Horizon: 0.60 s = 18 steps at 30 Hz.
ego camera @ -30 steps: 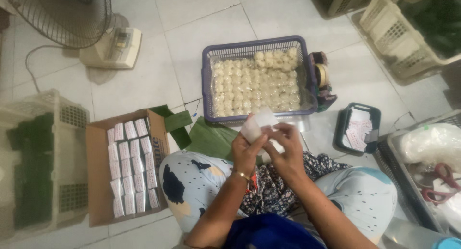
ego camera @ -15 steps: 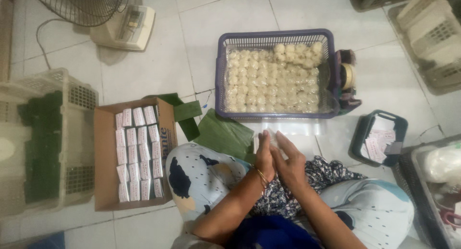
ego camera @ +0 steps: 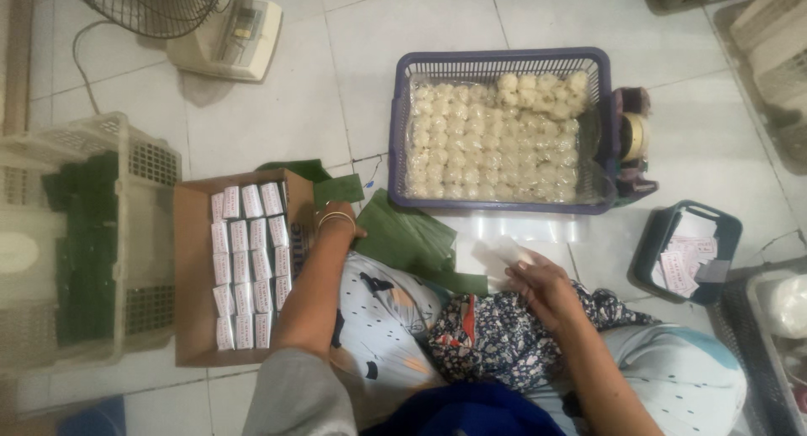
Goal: The person sits on the floor wrapping small white food items in cut green leaf pieces, folding the leaf around each item by hand and placing the wrapped items into a plastic basket. They also take small paper labels from a tray and attach them to the wrapped items, with finished labeled items collected in a cardboard box.
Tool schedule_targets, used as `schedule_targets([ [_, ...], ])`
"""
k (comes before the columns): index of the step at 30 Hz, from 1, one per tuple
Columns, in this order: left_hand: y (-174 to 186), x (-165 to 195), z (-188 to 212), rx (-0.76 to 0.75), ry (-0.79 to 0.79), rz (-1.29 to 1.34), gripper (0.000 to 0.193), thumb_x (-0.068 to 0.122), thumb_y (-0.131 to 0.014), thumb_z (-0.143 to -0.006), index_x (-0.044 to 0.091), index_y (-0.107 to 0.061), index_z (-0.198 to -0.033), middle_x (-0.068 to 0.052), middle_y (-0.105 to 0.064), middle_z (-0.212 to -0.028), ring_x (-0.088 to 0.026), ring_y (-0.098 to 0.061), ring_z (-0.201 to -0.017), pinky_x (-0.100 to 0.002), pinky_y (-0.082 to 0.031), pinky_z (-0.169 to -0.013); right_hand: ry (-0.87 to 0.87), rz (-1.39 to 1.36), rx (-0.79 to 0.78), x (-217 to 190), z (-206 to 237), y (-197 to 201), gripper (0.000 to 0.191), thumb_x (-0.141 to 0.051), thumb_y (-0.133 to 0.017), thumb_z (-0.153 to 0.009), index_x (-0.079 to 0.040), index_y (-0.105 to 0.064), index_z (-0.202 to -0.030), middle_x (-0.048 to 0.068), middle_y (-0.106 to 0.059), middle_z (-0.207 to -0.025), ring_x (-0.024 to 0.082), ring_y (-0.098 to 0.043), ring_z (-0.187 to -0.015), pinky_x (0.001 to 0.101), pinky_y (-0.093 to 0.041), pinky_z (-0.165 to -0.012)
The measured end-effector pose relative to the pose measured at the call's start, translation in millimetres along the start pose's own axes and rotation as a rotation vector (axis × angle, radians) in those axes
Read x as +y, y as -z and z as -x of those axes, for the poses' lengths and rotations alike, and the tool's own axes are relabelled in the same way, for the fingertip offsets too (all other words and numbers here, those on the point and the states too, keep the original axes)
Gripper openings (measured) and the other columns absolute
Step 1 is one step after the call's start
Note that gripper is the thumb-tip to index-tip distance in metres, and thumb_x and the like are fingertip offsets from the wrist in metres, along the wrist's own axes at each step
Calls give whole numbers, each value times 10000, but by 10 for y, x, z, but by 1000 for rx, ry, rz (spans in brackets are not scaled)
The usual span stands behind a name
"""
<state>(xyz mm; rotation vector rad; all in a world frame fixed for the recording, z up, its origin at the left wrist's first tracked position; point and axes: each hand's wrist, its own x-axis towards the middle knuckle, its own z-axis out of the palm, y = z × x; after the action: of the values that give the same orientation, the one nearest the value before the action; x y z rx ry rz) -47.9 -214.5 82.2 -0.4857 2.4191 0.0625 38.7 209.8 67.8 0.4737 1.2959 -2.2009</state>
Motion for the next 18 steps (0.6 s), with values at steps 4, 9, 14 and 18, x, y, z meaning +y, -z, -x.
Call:
schedule_targets([
  [4, -222, -163, -247, -130, 27, -77, 674, 390, -940, -747, 65, -666, -1270, -152, -619, -1361, -312, -617, -1246, -415, -533, -1034, -82, -29, 93, -32, 101, -109, 561, -143, -526, -965, 120, -416, -1449, 298, -594, -1288, 323, -657, -1114, 377, -591, -904],
  [9, -453, -199, -424, 167, 7, 52, 372, 197, -793, -863, 92, -760, -1219, -195, -693, -1321, -365, -668, -1217, -446, -571, -1011, -94, -87, 106, -32, 122, -81, 545, -199, -531, -983, 100, -439, -1430, 256, -592, -1289, 303, -661, -1102, 364, -595, -922],
  [14, -265, -79, -187, -31, -56, 103, 627, 328, -880, -737, 107, -674, -1286, -146, -613, -1410, -326, -608, -1291, -440, -524, -1067, -58, -105, 111, 10, 124, 74, 524, -232, -555, -1018, 112, -472, -1405, 253, -599, -1236, 287, -649, -1055, 358, -567, -897],
  [18, -155, 183, 49, 198, -279, -40, 1053, 454, -995, -578, 106, -459, -1416, -178, -394, -1516, -364, -406, -1393, -467, -404, -1134, -66, -25, 139, 17, 202, 122, 509, -226, -571, -989, 94, -504, -1379, 218, -649, -1200, 268, -658, -1036, 352, -571, -868],
])
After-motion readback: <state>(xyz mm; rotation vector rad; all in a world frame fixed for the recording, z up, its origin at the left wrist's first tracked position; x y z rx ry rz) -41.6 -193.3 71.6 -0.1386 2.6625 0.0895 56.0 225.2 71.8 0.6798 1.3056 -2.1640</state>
